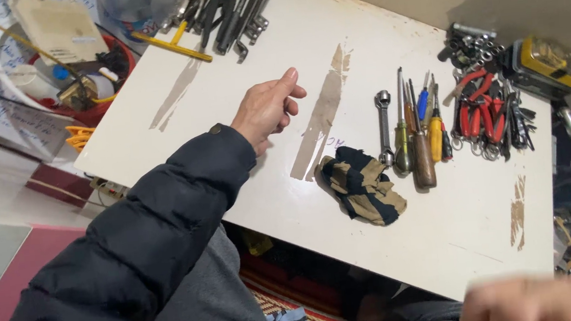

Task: The person wipes a metal wrench with a cloth, then places it on the table. They then pick up a pair of red pliers and wipe them with the same cloth.

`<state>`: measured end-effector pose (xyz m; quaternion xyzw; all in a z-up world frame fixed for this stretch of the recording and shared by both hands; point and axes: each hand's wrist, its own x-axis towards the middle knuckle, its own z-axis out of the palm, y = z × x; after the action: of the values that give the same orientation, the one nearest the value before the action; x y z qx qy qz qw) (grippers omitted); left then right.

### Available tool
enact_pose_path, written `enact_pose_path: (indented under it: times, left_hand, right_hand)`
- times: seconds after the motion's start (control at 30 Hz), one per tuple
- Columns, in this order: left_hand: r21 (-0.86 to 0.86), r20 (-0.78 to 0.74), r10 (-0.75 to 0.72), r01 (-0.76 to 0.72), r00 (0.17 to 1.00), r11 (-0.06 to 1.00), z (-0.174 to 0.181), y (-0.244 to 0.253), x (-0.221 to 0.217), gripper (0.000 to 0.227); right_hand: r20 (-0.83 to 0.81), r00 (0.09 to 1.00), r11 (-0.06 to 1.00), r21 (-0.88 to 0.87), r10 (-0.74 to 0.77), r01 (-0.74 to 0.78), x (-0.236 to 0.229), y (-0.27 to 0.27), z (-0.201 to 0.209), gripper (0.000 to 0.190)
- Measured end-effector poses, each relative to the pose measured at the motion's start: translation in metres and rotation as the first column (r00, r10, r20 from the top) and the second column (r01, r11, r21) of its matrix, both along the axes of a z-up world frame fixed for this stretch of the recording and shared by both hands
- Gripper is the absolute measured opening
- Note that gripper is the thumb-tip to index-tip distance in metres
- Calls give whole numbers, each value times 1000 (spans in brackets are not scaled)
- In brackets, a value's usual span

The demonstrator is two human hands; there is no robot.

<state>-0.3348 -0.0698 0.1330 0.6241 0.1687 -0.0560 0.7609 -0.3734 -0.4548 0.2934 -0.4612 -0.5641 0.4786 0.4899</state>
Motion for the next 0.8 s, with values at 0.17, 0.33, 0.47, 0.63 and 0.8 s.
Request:
enact_pose_path:
  times: [0.17,0.33,0.47,0.63,0.8]
  left_hand:
    - [30,-65,-68,70,996,997,9,3,-4,37]
    - [43,-99,-80,85,992,996,11,3,-6,31]
    - [34,-75,-88,91,993,995,2,3,-2,26]
    - [87,-35,-45,48,998,995,1,3,-3,28]
    - [99,-37,-66,70,997,993,-1,1,0,27]
  right_hand:
    - [-79,294,253,333,-952,908,-66,58,-49,24]
    - [108,-283,-274,86,-953,958,0,16,-119,10]
    - [447,-286,-265,111,-848,958,25,-2,-159,11]
    - [728,-159,-202,29,-667,979,34,-1,-192,27]
    - [896,-63,-10,66,-439,998,38,12,-207,29]
